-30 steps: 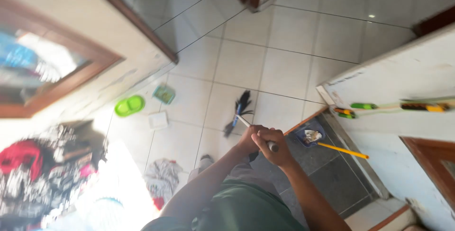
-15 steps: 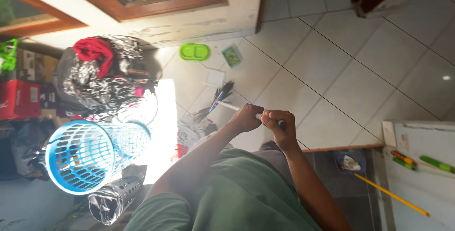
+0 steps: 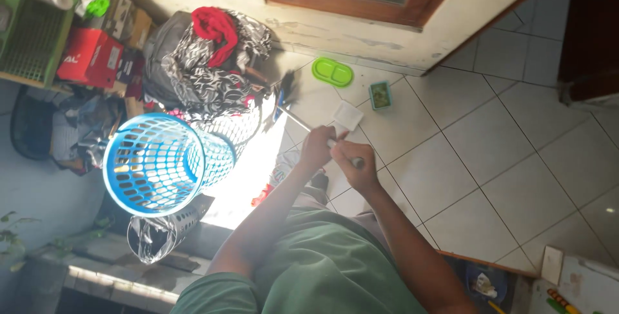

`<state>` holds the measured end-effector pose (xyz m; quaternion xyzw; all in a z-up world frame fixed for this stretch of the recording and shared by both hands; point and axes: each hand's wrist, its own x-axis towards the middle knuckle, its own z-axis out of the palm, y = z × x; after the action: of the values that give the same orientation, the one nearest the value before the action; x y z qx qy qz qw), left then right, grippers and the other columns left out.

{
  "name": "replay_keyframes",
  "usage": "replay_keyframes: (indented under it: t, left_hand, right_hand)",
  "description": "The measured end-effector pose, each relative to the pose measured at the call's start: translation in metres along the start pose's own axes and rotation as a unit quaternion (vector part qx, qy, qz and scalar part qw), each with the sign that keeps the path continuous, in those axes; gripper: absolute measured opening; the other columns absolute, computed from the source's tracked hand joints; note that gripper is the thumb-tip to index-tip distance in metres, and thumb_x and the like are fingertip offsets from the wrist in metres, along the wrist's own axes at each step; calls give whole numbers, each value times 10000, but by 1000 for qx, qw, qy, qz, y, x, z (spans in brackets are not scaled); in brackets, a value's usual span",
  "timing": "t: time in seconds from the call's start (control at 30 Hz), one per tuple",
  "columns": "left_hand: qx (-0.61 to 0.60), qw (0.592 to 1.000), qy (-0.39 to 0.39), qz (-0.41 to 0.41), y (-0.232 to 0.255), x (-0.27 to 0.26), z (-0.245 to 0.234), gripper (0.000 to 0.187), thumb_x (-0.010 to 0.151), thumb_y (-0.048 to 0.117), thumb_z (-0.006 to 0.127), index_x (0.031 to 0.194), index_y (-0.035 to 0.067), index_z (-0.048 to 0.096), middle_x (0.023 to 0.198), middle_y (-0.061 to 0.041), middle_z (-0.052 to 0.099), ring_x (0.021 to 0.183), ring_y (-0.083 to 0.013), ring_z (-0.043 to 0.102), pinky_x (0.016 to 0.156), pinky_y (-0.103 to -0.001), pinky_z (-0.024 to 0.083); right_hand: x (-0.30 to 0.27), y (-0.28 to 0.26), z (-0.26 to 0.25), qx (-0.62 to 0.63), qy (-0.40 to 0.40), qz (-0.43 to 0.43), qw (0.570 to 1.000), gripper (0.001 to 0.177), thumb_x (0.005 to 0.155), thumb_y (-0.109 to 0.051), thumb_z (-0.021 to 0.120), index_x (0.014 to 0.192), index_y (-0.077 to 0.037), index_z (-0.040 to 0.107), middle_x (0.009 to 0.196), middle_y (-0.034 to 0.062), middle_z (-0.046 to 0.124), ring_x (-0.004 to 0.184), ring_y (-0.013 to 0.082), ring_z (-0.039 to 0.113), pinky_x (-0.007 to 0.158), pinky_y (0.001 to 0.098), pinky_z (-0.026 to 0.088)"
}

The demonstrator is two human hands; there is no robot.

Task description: Sweep the floor with a broom and collect debris in a dustpan, then move a trash bag into a bin.

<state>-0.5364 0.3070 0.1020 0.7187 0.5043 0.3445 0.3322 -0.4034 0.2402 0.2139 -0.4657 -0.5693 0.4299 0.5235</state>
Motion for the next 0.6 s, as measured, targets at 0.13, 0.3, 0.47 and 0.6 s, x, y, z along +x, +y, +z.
replay_keyframes:
  t: [0.13,0.3,0.47,0.6]
  left_hand:
    - [-25,998,59,-26,-105,-15,-5,201,783,175,740,919,75,631,899,-125,665,906,-322,676,809,-414,536]
    - [42,999,-7,28,-122,-56,-1,564,722,119,764,1262,57,612,1356,-217,550,1244,-409,519,1013,-489,432]
    - [47,992,-114,7,-73,-66,11,446,849,166,730,1270,111,595,1402,-146,553,1327,-368,517,1060,-482,427]
    - [14,966,-255,28,-24,-51,15,319,901,249,738,1185,162,620,1253,-85,644,1264,-321,585,1067,-470,451]
  right_hand:
    - [31,36,50,2,-70,-53,996,232,958,0,644,760,66,544,693,53,542,658,121,497,654,289,433]
    - [10,114,62,-91,-119,45,988,232,951,-67,705,775,45,602,702,81,564,641,161,513,624,317,444]
    - [-36,103,28,-119,-43,71,989,139,942,-69,668,836,13,704,721,87,618,648,164,574,638,319,471]
    - [-80,101,-11,-125,44,82,988,128,929,-88,684,848,7,713,713,38,651,678,114,592,653,295,490]
